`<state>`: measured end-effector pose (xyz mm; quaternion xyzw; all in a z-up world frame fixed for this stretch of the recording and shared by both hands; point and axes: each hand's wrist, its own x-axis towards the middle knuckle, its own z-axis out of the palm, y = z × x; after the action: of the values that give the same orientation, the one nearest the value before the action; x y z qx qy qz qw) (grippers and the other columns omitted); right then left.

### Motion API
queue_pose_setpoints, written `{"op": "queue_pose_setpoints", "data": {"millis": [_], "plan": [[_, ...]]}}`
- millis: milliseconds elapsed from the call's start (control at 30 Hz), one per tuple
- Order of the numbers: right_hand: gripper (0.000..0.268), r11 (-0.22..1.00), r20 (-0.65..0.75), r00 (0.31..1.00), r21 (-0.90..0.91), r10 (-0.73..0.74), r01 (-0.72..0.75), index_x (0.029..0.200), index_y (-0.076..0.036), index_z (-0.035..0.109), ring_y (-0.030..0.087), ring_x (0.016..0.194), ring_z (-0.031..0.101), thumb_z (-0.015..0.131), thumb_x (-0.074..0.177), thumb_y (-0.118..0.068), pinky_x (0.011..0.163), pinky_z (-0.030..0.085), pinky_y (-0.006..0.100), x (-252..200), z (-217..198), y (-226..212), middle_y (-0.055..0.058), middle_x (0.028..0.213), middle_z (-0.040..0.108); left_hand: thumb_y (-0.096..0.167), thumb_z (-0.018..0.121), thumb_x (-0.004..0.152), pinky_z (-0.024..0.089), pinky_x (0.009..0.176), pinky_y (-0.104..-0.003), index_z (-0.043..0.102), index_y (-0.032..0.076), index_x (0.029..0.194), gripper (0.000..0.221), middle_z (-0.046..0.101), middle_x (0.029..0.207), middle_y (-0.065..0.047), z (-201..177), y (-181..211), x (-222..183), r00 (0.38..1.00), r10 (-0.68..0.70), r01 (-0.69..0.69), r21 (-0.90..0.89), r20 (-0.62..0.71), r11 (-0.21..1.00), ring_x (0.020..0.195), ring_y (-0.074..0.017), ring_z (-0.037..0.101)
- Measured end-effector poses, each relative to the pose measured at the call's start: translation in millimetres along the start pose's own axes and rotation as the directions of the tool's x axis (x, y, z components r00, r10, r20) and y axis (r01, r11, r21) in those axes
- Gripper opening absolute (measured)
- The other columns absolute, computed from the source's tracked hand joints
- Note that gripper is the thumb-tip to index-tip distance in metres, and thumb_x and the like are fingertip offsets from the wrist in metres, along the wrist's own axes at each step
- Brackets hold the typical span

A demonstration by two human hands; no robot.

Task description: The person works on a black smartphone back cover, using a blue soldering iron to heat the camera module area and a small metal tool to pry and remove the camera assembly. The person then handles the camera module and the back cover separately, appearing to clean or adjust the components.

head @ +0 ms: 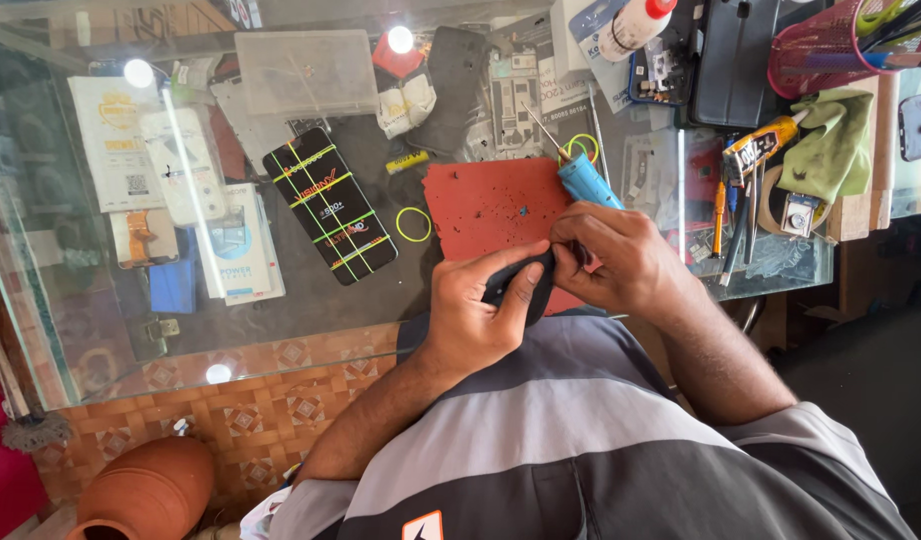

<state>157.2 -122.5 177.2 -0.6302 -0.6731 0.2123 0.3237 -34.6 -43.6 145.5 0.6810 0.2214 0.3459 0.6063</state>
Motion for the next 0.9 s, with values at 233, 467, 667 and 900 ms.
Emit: {"op": "queue_pose_setpoints", "data": {"millis": [233,467,667,900], "plan": [[0.010,0.945,-0.177,0.981,0.325,0.080,-0.018,0.099,0.003,0.065,0.017,0.077,0.072,0.067,0.090,0.006,0.070,0.059,0.028,-6,11,8,0.013,0.094,0.070,0.011,0.069,0.102,0.061,0.082,-0.023,0.072,-0.001,0.120,0.021,0.080,0.097,-0.010,0,-10,4,0.978,-0.209,0.205,-0.284,0.018,0.937,0.089,-0.0082,0.075],[0.019,0.997,-0.170,0.984,0.060,0.053,-0.043,0.098,0.003,0.061,0.020,0.072,0.069,0.074,0.084,0.004,0.065,0.056,0.030,-7,13,3,0.014,0.093,0.067,0.010,0.070,0.101,0.058,0.072,-0.022,0.074,0.000,0.120,0.022,0.080,0.089,-0.009,2,-9,4,0.985,-0.172,0.171,-0.103,-0.003,0.980,0.082,-0.0053,0.073],[0.015,0.993,-0.224,0.974,-0.120,-0.036,0.009,0.095,0.001,0.058,0.025,0.068,0.065,0.065,0.083,0.009,0.061,0.054,0.034,-11,21,12,0.012,0.086,0.064,0.011,0.070,0.100,0.058,0.073,-0.022,0.073,0.000,0.119,0.022,0.080,0.092,-0.009,6,-9,7,0.990,-0.139,0.141,-0.085,0.029,0.986,0.084,-0.0058,0.074],[0.012,0.859,-0.188,0.929,0.471,0.317,-0.198,0.091,0.001,0.060,0.014,0.065,0.061,0.050,0.096,0.007,0.062,0.050,0.026,-19,38,30,0.006,0.082,0.064,0.013,0.068,0.103,0.059,0.087,-0.024,0.069,0.000,0.125,0.026,0.078,0.104,-0.007,5,-22,4,0.971,-0.229,0.239,-0.297,0.069,0.925,0.095,-0.0087,0.073]]}}
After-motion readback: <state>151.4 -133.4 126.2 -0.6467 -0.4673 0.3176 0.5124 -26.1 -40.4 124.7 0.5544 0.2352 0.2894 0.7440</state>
